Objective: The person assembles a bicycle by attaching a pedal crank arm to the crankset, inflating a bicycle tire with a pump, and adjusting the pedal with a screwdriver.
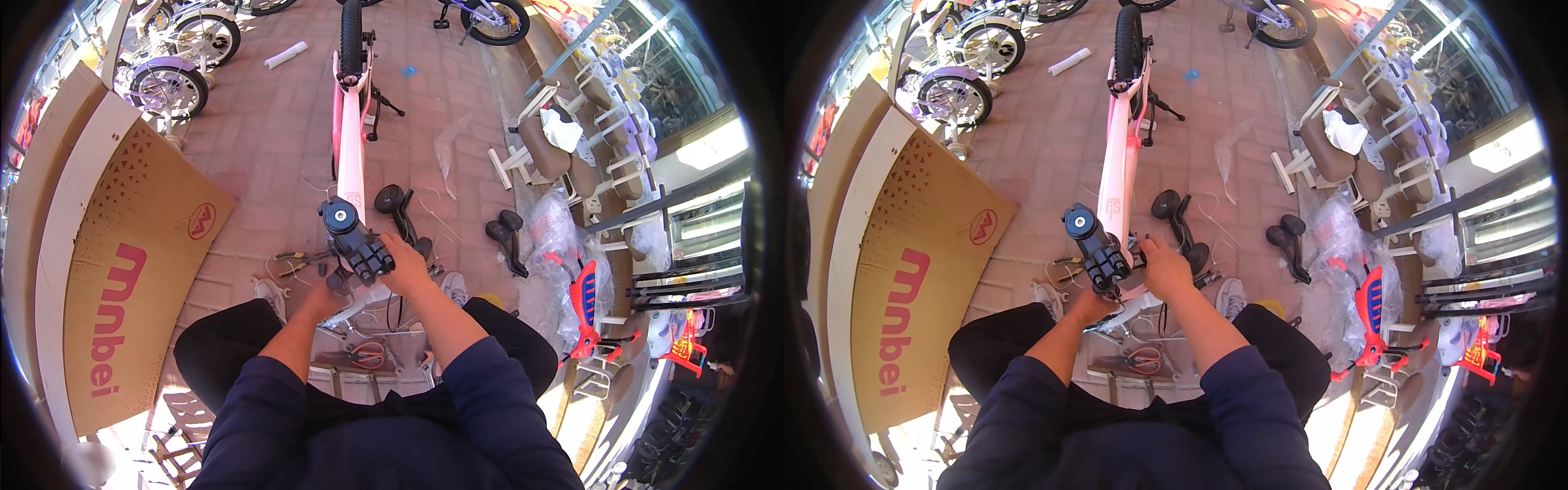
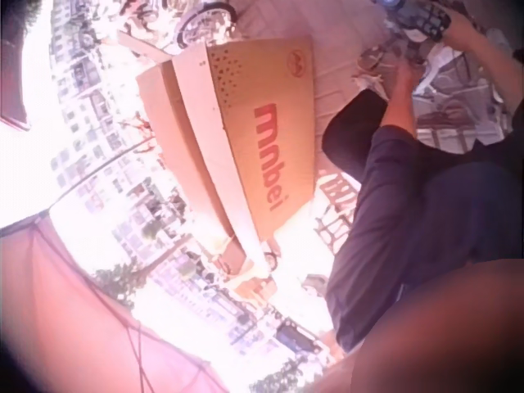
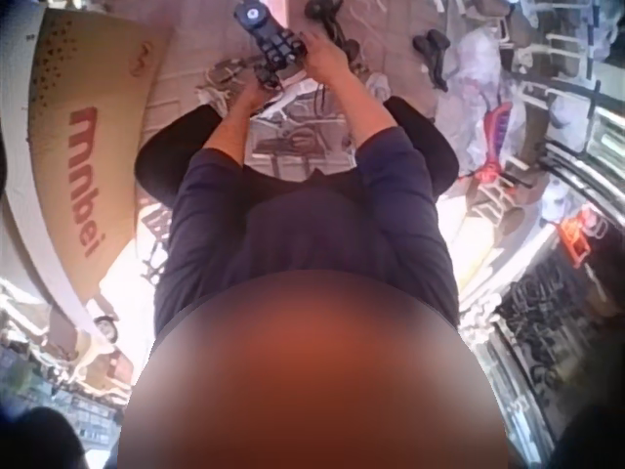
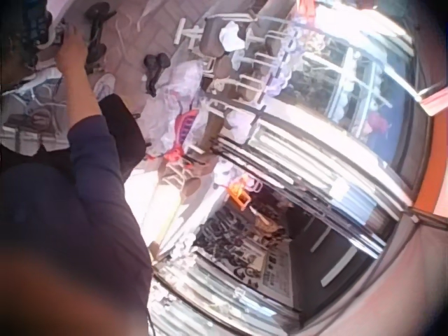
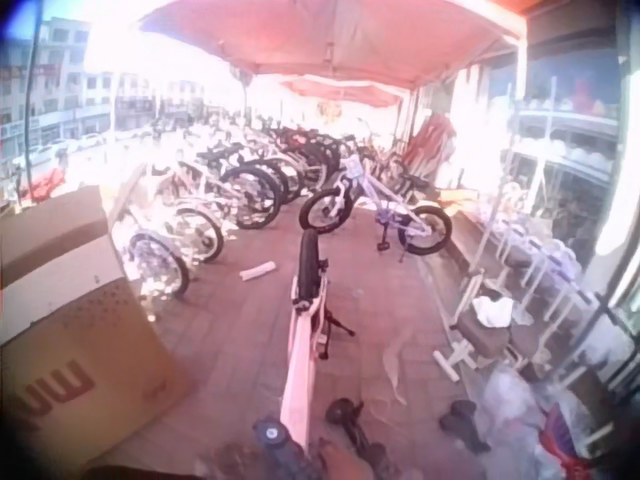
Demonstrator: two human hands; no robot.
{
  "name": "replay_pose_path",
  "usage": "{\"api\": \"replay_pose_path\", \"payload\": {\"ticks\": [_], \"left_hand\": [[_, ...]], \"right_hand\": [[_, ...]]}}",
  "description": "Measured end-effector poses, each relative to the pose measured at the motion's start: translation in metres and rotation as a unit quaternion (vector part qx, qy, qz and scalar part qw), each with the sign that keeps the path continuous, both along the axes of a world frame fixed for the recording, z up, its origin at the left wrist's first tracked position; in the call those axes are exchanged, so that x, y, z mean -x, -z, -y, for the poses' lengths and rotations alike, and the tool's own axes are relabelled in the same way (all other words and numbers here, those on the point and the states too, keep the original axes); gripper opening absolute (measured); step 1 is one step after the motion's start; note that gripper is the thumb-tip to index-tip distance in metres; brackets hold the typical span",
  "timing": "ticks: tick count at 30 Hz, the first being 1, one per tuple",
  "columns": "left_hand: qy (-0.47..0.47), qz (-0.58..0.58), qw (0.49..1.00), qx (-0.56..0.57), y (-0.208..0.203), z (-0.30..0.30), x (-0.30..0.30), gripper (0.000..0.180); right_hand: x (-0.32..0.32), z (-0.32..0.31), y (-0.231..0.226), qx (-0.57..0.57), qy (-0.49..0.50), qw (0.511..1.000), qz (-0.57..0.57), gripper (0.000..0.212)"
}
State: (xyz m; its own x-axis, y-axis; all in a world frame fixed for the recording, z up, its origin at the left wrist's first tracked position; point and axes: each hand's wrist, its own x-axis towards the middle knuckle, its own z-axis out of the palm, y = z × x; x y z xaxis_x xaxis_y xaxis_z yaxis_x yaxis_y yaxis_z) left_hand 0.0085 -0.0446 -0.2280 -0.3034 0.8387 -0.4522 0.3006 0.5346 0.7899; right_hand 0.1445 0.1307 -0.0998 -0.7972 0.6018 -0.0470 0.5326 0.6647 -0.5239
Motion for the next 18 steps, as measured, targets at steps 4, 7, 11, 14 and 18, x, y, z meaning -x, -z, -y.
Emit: {"api": "replay_pose_path", "payload": {"ticks": [4,7,11,14,18], "left_hand": [[-0.124,0.027,0.989,-0.07,0.029,0.002,-0.022,0.065],[-0.159,0.002,0.985,-0.075,0.048,0.005,-0.032,0.069],[-0.183,0.028,0.981,-0.062,0.06,0.003,-0.042,0.067],[-0.192,0.04,0.976,-0.094,0.061,0.002,-0.045,0.06],[-0.151,-0.04,0.987,-0.033,0.065,0.011,-0.026,0.051]], "right_hand": [[0.006,-0.005,0.011,0.026,0.014,0.999,0.025,0.034],[0.009,-0.01,0.014,0.032,0.016,0.999,0.039,0.031],[0.006,-0.009,0.01,0.058,0.013,0.998,0.013,0.032],[0.0,-0.013,0.017,0.062,0.002,0.998,-0.008,0.038],[0.0,-0.012,0.014,0.065,-0.018,0.998,-0.01,0.042]]}}
